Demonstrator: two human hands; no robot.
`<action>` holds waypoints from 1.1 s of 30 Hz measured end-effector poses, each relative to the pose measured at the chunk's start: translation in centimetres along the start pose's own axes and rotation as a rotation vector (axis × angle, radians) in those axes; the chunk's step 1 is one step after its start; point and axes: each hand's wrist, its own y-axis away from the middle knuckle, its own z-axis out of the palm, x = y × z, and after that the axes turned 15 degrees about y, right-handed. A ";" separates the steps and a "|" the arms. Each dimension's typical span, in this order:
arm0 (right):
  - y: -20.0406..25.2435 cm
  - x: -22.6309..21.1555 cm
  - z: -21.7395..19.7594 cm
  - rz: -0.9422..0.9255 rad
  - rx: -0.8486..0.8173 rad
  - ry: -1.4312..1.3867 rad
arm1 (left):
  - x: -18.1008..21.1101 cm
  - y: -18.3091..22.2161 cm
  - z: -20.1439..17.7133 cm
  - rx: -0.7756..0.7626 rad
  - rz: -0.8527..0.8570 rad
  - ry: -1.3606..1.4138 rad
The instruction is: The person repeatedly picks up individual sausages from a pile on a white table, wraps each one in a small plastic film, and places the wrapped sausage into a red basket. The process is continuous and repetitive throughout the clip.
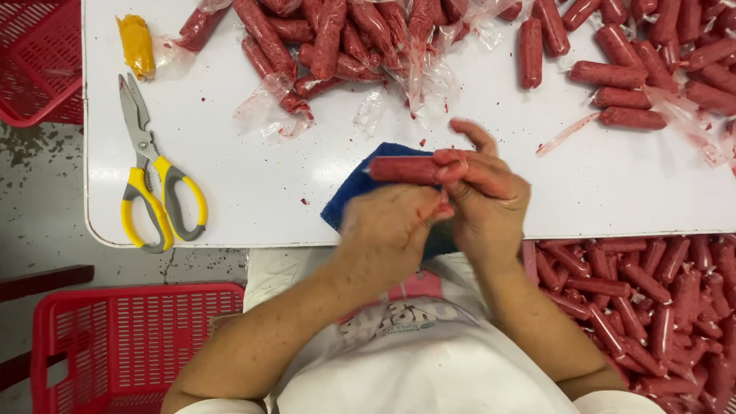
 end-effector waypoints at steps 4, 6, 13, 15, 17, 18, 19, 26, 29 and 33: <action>-2.1 -0.6 -3.2 -0.097 -0.559 0.101 | 0.9 -1.8 -3.4 -0.147 0.614 -0.713; -3.9 -2.1 -3.4 -0.092 -0.707 0.134 | 0.5 -2.2 -3.6 -0.178 0.562 -0.593; -8.6 -3.4 -3.0 -0.377 -1.191 0.289 | 0.0 -3.8 -5.2 -0.640 0.297 -0.429; -9.1 -3.6 -3.1 -0.370 -1.214 0.321 | -0.7 -3.7 -5.4 -0.599 0.349 -0.441; -8.4 -3.0 -3.8 -0.363 -1.234 0.359 | -1.8 -2.9 -5.1 -0.560 0.405 -0.449; -7.7 -2.4 -4.3 -0.276 -1.175 0.307 | -2.5 -2.2 -4.8 -0.460 0.459 -0.468; -7.0 -1.7 -4.8 -0.193 -1.116 0.253 | -3.1 -1.5 -4.5 -0.358 0.511 -0.488; 1.9 2.8 1.0 0.171 0.082 -0.053 | -9.5 3.4 -1.4 -0.218 0.502 -0.637; 2.5 2.6 0.9 0.289 0.190 -0.175 | -7.9 1.6 -1.5 0.227 0.060 0.115; 3.6 4.9 -0.1 0.205 0.085 0.004 | -8.3 -1.0 0.1 0.068 0.383 -0.041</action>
